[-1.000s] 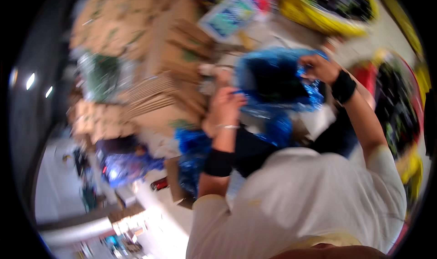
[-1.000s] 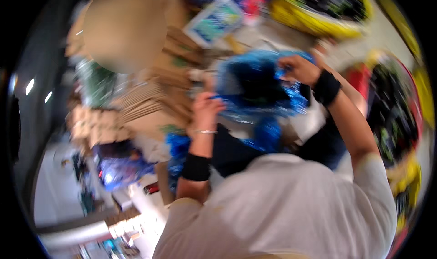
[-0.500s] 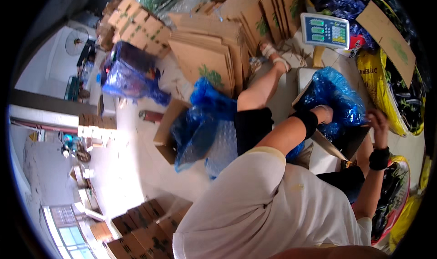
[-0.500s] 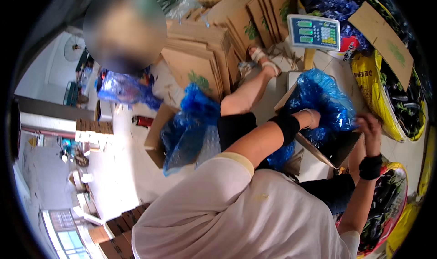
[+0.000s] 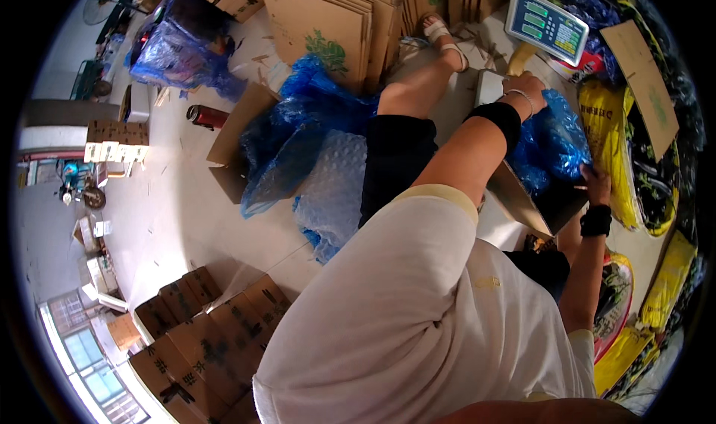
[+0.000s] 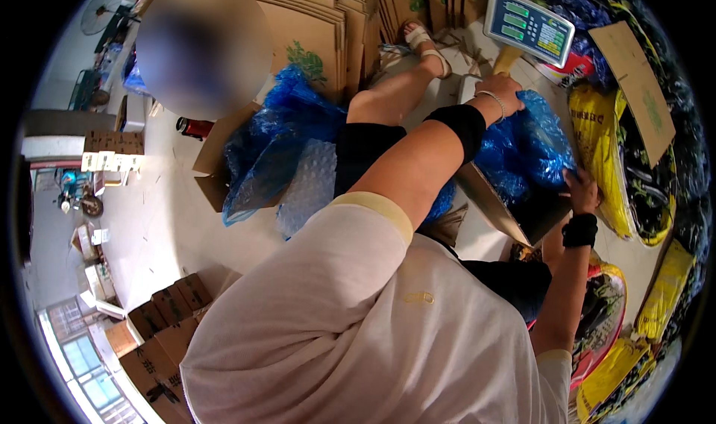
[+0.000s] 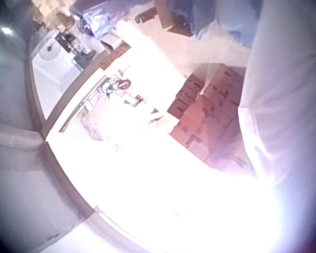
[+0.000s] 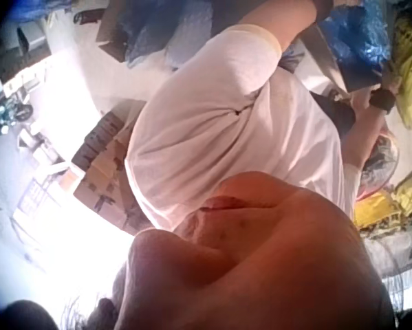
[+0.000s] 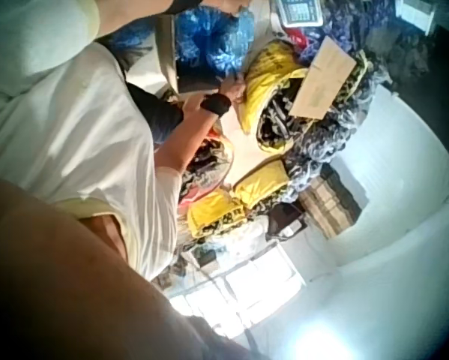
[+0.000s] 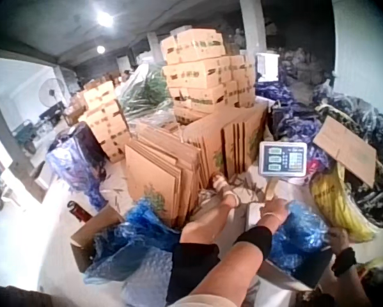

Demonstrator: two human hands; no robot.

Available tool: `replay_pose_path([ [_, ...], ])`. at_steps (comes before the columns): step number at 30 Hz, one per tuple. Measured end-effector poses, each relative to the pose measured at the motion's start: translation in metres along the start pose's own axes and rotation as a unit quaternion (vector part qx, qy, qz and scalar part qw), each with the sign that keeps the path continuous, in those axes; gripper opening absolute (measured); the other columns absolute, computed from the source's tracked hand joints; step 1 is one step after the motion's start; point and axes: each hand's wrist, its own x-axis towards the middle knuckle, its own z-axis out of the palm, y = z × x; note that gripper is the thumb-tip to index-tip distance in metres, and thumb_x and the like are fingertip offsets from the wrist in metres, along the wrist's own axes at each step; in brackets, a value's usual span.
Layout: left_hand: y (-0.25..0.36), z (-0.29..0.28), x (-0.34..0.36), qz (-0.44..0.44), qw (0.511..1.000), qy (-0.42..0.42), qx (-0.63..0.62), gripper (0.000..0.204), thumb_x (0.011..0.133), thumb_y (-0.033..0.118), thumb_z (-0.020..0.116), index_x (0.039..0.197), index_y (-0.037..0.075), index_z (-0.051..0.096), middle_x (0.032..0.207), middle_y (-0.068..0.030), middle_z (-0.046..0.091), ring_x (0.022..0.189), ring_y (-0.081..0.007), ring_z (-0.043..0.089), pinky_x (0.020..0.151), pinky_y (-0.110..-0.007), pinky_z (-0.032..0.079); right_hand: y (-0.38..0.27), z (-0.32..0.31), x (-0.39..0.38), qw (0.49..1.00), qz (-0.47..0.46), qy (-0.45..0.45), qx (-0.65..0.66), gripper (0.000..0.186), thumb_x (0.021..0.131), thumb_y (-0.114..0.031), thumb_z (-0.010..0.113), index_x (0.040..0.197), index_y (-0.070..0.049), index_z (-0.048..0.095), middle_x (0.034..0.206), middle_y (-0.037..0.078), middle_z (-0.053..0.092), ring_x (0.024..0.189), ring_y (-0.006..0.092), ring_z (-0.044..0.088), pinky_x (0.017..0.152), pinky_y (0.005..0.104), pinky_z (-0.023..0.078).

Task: The person sits on the floor and packs eggplants into a blue plastic bag, then places the bag into a cardboard box. They add bubble wrap for cushioning, close the box flaps, and seal the box with packing tape using a handheld dispenser.

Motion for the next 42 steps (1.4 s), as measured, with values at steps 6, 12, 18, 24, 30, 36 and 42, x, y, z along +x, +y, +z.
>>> replay_pose_path([
  [6, 0.021, 0.008, -0.049, 0.191, 0.981, 0.02, 0.041, 0.014, 0.073, 0.021, 0.06, 0.083, 0.022, 0.07, 0.095, -0.0041, 0.065, 0.096, -0.0283, 0.059, 0.078, -0.042, 0.047, -0.135, 0.009, -0.043, 0.866, -0.371, 0.309, -0.132, 0.019, 0.079, -0.011, 0.06, 0.097, -0.006, 0.061, 0.091, 0.009, 0.062, 0.075, 0.0242, 0.059, 0.068, 0.0331, 0.049],
  [12, 0.002, -0.004, -0.139, 0.179, 0.932, -0.24, 0.203, 0.023, 0.081, 0.024, 0.054, 0.098, 0.013, 0.066, 0.101, -0.0063, 0.064, 0.095, -0.0282, 0.06, 0.077, -0.046, 0.046, -0.154, 0.024, -0.07, 0.971, -0.169, 0.035, 0.167, 0.018, 0.081, -0.008, 0.057, 0.097, -0.003, 0.06, 0.091, 0.009, 0.062, 0.077, 0.0213, 0.058, 0.069, 0.03, 0.047],
  [18, -0.034, -0.092, -0.181, 0.339, 0.905, 0.047, -0.253, 0.021, 0.083, 0.02, 0.06, 0.098, 0.006, 0.064, 0.102, -0.0084, 0.064, 0.091, -0.0261, 0.062, 0.079, -0.03, 0.048, -0.131, 0.014, -0.08, 0.941, -0.051, -0.069, 0.328, 0.017, 0.082, -0.004, 0.053, 0.098, -0.001, 0.059, 0.09, 0.009, 0.061, 0.078, 0.0184, 0.056, 0.069, 0.0269, 0.045],
  [24, -0.252, -0.131, -0.177, -0.037, 0.904, 0.322, -0.279, 0.021, 0.086, 0.01, 0.059, 0.105, 0.001, 0.062, 0.099, -0.0085, 0.065, 0.089, -0.0147, 0.06, 0.08, -0.026, 0.046, -0.192, -0.035, -0.096, 0.976, -0.197, 0.089, -0.005, 0.019, 0.086, -0.002, 0.045, 0.1, 0.002, 0.058, 0.098, 0.011, 0.061, 0.088, 0.0201, 0.056, 0.078, 0.0284, 0.045],
  [30, -0.331, -0.056, -0.217, -0.087, 0.99, 0.091, -0.069, 0.048, 0.075, 0.027, 0.069, 0.118, 0.01, 0.055, 0.116, -0.0131, 0.058, 0.112, -0.0311, 0.052, 0.098, -0.04, 0.036, -0.196, -0.006, -0.108, 0.984, -0.125, -0.05, 0.118, 0.02, 0.082, -0.005, 0.056, 0.1, 0.001, 0.059, 0.105, 0.013, 0.061, 0.081, 0.0214, 0.056, 0.073, 0.032, 0.045],
  [36, -0.365, -0.054, -0.217, -0.13, 0.938, -0.21, 0.242, 0.027, 0.069, 0.02, 0.07, 0.094, 0.012, 0.063, 0.103, -0.0085, 0.063, 0.104, -0.0265, 0.056, 0.098, -0.05, 0.029, -0.245, -0.013, -0.104, 0.981, -0.169, -0.021, 0.092, 0.032, 0.084, -0.021, 0.059, 0.11, -0.003, 0.058, 0.106, 0.01, 0.063, 0.097, 0.0169, 0.056, 0.086, 0.0301, 0.043],
  [42, -0.236, -0.211, -0.172, 0.029, 0.972, 0.04, -0.228, 0.008, 0.078, 0.006, 0.064, 0.078, 0.003, 0.057, 0.07, -0.0004, 0.055, 0.068, -0.0086, 0.051, 0.066, -0.021, 0.042, -0.306, -0.036, -0.064, 0.932, -0.331, 0.08, 0.127, 0.041, 0.087, -0.023, 0.059, 0.123, -0.007, 0.052, 0.108, 0.004, 0.062, 0.101, 0.0116, 0.055, 0.089, 0.0263, 0.042],
])
